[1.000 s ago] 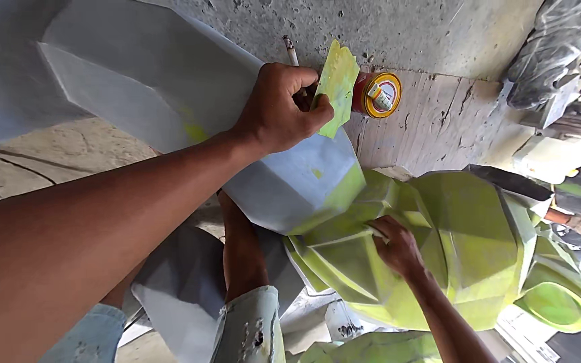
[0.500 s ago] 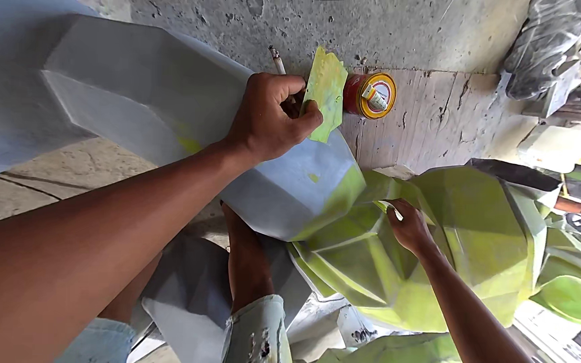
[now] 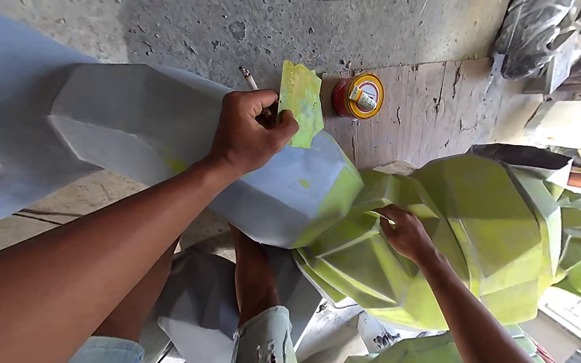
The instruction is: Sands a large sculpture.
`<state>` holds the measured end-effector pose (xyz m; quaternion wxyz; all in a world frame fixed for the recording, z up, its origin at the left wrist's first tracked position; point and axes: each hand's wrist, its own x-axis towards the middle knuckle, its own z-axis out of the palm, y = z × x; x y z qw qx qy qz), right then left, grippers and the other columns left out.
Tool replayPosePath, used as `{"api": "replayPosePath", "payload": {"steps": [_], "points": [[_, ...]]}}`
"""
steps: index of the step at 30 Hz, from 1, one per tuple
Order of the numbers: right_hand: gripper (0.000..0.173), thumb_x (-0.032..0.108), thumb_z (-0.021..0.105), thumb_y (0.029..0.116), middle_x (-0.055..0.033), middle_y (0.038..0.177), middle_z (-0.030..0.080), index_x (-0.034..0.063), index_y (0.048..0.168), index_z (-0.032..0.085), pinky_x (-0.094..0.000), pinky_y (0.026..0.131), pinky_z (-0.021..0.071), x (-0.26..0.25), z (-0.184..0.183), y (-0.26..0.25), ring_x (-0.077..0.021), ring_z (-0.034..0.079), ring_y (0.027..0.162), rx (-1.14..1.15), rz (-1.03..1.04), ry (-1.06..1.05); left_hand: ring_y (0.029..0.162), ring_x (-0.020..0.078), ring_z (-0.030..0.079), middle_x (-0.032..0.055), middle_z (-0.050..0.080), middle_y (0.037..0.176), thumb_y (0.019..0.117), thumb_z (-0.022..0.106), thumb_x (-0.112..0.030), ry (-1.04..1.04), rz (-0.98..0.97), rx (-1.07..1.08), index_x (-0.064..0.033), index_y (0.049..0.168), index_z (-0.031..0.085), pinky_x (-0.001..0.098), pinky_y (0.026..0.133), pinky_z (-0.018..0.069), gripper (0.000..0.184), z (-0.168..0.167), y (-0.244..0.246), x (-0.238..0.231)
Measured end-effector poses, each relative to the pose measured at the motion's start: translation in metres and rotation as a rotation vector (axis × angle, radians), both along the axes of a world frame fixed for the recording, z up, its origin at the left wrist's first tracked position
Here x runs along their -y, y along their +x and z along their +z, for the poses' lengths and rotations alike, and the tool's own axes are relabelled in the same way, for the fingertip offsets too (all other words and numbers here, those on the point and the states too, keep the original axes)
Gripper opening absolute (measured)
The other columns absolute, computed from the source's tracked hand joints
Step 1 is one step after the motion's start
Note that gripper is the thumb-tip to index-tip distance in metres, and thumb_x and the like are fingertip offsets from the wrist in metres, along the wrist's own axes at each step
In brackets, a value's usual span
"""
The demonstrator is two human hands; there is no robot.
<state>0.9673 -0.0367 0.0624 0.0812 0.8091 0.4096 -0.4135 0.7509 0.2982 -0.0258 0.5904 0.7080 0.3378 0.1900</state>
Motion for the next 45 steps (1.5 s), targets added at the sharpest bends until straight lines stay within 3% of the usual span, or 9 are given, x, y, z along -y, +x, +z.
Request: {"api": "replayPosePath", "payload": {"steps": [5,9,11,18,23,27,31,37,45], "points": [[0.026,0.017,0.053,0.1041,-0.0042,0.112,0.073,0.0125,0.118,0.075,-0.0458,0.088,0.0586,-0.01,0.006,0.003,-0.0171,0.071,0.1,0.077,-0.236,0.071,0.06,-0.0041,0.058,-0.0058,0.061,0.071,0.0959,0.061,-0.023,0.019,-0.008,-0.012,-0.0107,0.084,0.065,0.0145,0.054,0.0481,0.017,0.0,0.0,-0.001],[0.022,0.024,0.055,0.1055,-0.0062,0.081,0.07,0.0127,0.103,0.074,-0.052,0.064,0.0541,-0.006,0.025,-0.009,-0.022,0.067,0.072,0.227,-0.489,0.036,0.059,-0.0028,0.057,-0.0051,0.061,0.07,0.0957,0.061,-0.021,0.013,0.016,-0.01,-0.0096,0.084,0.064,0.0158,0.053,0.0476,0.017,0.001,0.0,-0.001],[0.025,0.026,0.056,0.1058,-0.0097,0.075,0.067,0.0102,0.1,0.073,-0.055,0.06,0.0515,0.0,0.034,-0.018,-0.0265,0.065,0.067,0.283,-0.596,0.031,0.058,-0.0031,0.057,-0.0058,0.062,0.07,0.0956,0.061,-0.02,-0.006,0.033,-0.011,-0.0096,0.085,0.065,0.0156,0.053,0.0481,0.015,0.003,0.0,-0.001],[0.023,0.025,0.06,0.1035,-0.008,0.074,0.066,0.0074,0.095,0.072,-0.0521,0.065,0.0523,0.049,0.057,-0.044,-0.0233,0.065,0.069,0.391,-0.786,0.116,0.058,-0.0054,0.056,-0.008,0.061,0.071,0.0963,0.062,-0.021,-0.03,0.055,-0.05,-0.0104,0.089,0.067,0.0137,0.054,0.0469,0.014,0.007,0.002,0.0],[0.021,0.018,0.057,0.1016,-0.0076,0.096,0.072,0.0088,0.113,0.072,-0.0512,0.077,0.0572,0.063,0.072,-0.035,-0.0209,0.07,0.087,0.287,-0.639,0.169,0.058,-0.0053,0.055,-0.0069,0.061,0.07,0.0965,0.062,-0.022,0.005,0.043,-0.071,-0.0093,0.088,0.065,0.014,0.055,0.0466,0.016,0.005,0.002,0.002],[0.035,0.015,0.053,0.1027,-0.0026,0.118,0.074,0.0201,0.134,0.068,-0.0446,0.088,0.0586,0.055,0.068,-0.011,-0.0153,0.071,0.103,0.162,-0.406,0.188,0.061,-0.0055,0.058,-0.0051,0.063,0.074,0.097,0.062,-0.023,0.021,0.006,-0.085,-0.0068,0.092,0.067,0.0143,0.058,0.0495,0.017,0.004,0.0,0.002],[0.03,0.023,0.052,0.105,0.0028,0.107,0.072,0.0228,0.127,0.072,-0.0336,0.085,0.0583,0.052,0.053,-0.003,-0.0069,0.068,0.096,0.038,-0.271,0.175,0.06,-0.0055,0.056,-0.0056,0.063,0.073,0.0971,0.062,-0.024,0.029,-0.024,-0.071,-0.0079,0.09,0.067,0.0145,0.057,0.0485,0.018,0.001,-0.001,0.001],[0.028,0.018,0.054,0.1027,0.0022,0.109,0.071,0.0197,0.124,0.073,-0.0327,0.085,0.059,0.048,0.046,-0.007,-0.0076,0.068,0.098,-0.04,-0.084,0.102,0.059,-0.0049,0.056,-0.0056,0.063,0.072,0.0956,0.061,-0.023,0.033,-0.023,-0.035,-0.0083,0.088,0.066,0.0152,0.055,0.047,0.017,0.0,0.0,-0.001],[0.026,0.022,0.054,0.1019,0.0042,0.11,0.07,0.0214,0.118,0.075,-0.0365,0.082,0.0606,0.053,0.046,-0.027,-0.008,0.069,0.096,-0.015,0.07,0.004,0.058,-0.0029,0.055,-0.0063,0.061,0.07,0.0946,0.062,-0.024,0.009,-0.013,0.018,-0.0109,0.083,0.065,0.017,0.054,0.0464,0.018,-0.004,-0.001,-0.003]]}}
